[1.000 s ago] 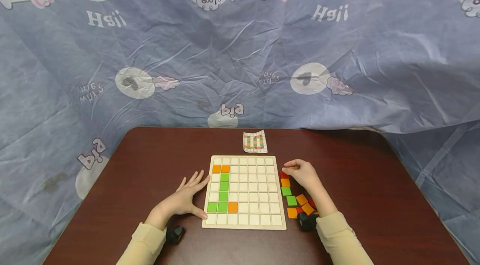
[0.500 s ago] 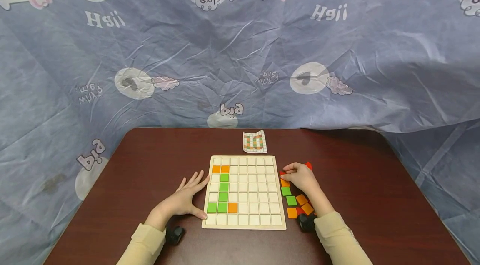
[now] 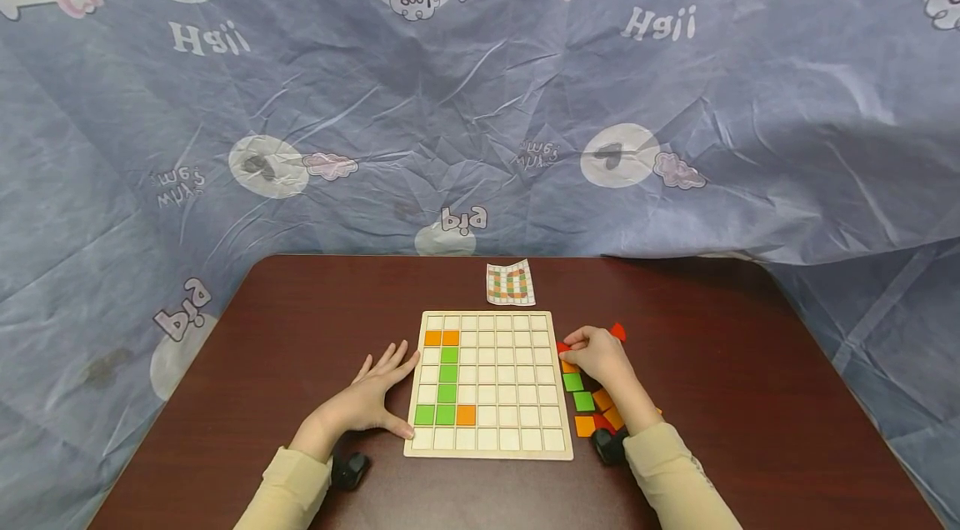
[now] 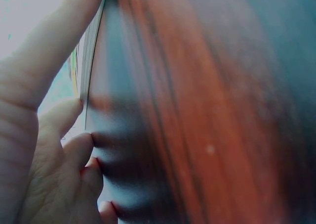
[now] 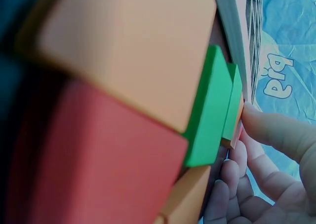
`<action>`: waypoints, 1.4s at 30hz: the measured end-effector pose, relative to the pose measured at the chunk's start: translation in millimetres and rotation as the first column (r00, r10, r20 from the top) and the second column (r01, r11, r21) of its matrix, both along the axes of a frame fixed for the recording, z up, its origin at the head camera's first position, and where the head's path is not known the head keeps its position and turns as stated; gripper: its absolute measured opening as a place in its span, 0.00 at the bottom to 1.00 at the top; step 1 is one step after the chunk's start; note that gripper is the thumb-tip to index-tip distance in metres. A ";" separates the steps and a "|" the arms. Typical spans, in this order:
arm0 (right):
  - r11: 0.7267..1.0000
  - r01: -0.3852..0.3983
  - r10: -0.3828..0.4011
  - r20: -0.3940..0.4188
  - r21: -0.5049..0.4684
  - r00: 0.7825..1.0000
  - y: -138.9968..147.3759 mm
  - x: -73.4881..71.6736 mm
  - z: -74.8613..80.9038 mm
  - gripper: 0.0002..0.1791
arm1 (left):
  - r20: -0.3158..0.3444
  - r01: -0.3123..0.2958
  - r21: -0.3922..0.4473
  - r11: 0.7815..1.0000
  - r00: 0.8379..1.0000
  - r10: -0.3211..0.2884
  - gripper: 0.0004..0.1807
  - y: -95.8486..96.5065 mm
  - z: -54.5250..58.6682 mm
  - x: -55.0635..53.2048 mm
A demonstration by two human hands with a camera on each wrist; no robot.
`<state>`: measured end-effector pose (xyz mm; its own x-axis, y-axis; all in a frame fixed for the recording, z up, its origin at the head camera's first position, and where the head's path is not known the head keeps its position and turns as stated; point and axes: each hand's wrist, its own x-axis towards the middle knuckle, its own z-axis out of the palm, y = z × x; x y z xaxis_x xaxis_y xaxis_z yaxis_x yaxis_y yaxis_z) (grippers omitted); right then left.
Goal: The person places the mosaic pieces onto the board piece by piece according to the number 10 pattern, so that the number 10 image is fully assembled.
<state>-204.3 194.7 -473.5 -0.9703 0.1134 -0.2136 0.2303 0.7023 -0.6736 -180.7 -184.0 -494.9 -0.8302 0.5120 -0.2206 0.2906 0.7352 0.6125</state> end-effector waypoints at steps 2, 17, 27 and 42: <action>1.000 0.001 -0.001 0.007 0.003 1.000 -0.3 -0.8 0.4 0.14 | 0.001 0.000 0.000 1.000 1.000 0.000 0.68 0.2 0.3 0.3; 1.000 0.018 -0.018 0.009 0.021 1.000 -5.7 0.0 2.9 0.13 | 0.002 -0.003 -0.009 1.000 1.000 0.003 0.67 0.8 1.9 1.3; 0.995 -0.034 0.037 0.028 -0.098 0.999 5.4 -2.0 1.7 0.12 | -0.005 -0.006 -0.004 1.000 1.000 0.006 0.67 0.6 1.0 1.8; 0.951 -0.031 0.009 -0.073 -0.308 0.997 -13.0 -11.8 10.7 0.11 | -0.006 0.000 0.001 1.000 1.000 0.000 0.68 -0.3 1.2 1.6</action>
